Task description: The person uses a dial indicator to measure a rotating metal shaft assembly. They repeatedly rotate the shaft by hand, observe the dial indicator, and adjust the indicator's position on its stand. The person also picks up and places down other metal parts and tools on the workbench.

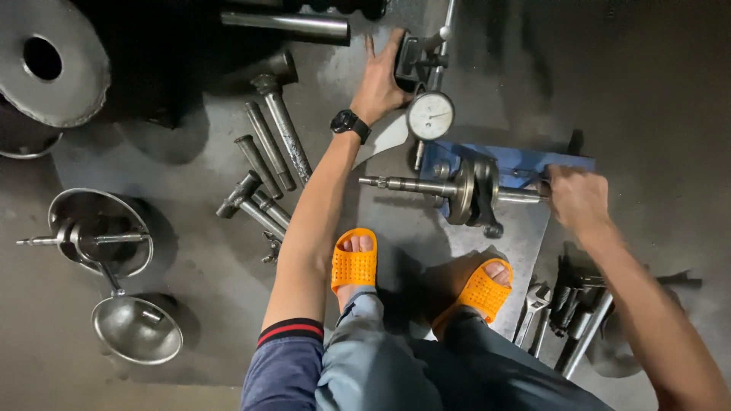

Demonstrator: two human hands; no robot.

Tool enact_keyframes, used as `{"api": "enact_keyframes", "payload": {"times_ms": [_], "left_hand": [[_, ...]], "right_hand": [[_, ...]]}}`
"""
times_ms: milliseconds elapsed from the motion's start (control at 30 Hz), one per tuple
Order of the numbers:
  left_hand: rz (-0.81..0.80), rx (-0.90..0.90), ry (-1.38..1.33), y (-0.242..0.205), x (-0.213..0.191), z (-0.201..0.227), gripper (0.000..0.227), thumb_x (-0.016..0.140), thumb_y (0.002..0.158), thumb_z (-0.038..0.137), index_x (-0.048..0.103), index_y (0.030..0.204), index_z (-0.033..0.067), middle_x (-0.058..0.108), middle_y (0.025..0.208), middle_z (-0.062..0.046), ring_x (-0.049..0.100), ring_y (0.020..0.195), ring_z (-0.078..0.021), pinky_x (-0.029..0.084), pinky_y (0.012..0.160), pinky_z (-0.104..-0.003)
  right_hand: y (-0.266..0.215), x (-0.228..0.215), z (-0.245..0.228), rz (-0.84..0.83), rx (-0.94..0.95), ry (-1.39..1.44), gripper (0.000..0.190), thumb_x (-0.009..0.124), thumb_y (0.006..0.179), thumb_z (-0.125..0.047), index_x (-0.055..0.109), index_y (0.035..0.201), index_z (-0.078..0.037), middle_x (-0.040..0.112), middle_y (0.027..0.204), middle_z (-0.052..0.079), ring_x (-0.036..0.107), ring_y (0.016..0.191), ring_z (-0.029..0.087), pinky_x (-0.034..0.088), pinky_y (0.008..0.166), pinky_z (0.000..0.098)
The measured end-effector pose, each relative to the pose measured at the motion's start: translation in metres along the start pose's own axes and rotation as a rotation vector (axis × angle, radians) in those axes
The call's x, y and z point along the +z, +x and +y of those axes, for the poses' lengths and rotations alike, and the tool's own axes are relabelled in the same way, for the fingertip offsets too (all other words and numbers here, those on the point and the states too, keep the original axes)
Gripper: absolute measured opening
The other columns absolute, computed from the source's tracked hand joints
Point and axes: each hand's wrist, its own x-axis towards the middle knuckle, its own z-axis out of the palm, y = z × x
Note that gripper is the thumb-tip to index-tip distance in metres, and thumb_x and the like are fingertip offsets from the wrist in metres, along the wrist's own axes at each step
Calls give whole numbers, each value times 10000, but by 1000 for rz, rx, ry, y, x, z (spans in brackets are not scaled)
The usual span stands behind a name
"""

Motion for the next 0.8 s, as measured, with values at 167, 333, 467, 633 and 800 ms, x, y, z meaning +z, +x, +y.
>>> {"api": "enact_keyframes", "payload": {"times_ms": [167,333,467,633,800], "left_hand": [[5,-18,-119,-12,-10,-6,995,889,746,133,142,1397,38,329,1433,-214,348,1327,-403,31,1142,-547],[-30,-100,-210,-12,-21,-1,992,833,711,60,128,1408,109,333,1427,-247,287,1308,-498,97,1098,-612],[-35,-50,-231,-13,-25,-2,949,809,729,69,150,1411,102,313,1438,-214,298,1339,-403,299,1094,-536],[-56,-90,-224,-14,-26,-1,1020,833,683,1,127,1414,86,290,1440,-237,362,1305,-439,328,1054,-589],[-40,-53,-207,-13,-29,1,977,856,738,178,143,1398,70,442,1359,-222,533,1194,-389,409,1020,-537]], "right_hand": [[-14,-46,-14,-9,122,553,249,587,899,-216,565,1082,-49,637,851,103,634,679,246,533,602,368],[-39,-91,-28,292,188,1108,270,564,947,-190,637,1075,35,662,947,159,643,814,238,511,758,323],[-48,-129,-38,24,594,1591,248,412,1022,-139,589,1092,20,610,823,152,570,650,205,494,592,282],[-39,-124,-45,-229,751,1343,571,346,971,-533,609,886,-33,646,953,183,585,987,322,395,864,633],[-36,-129,-45,-166,564,1607,113,545,928,-77,625,895,-4,623,711,120,580,625,194,500,711,330]]}}
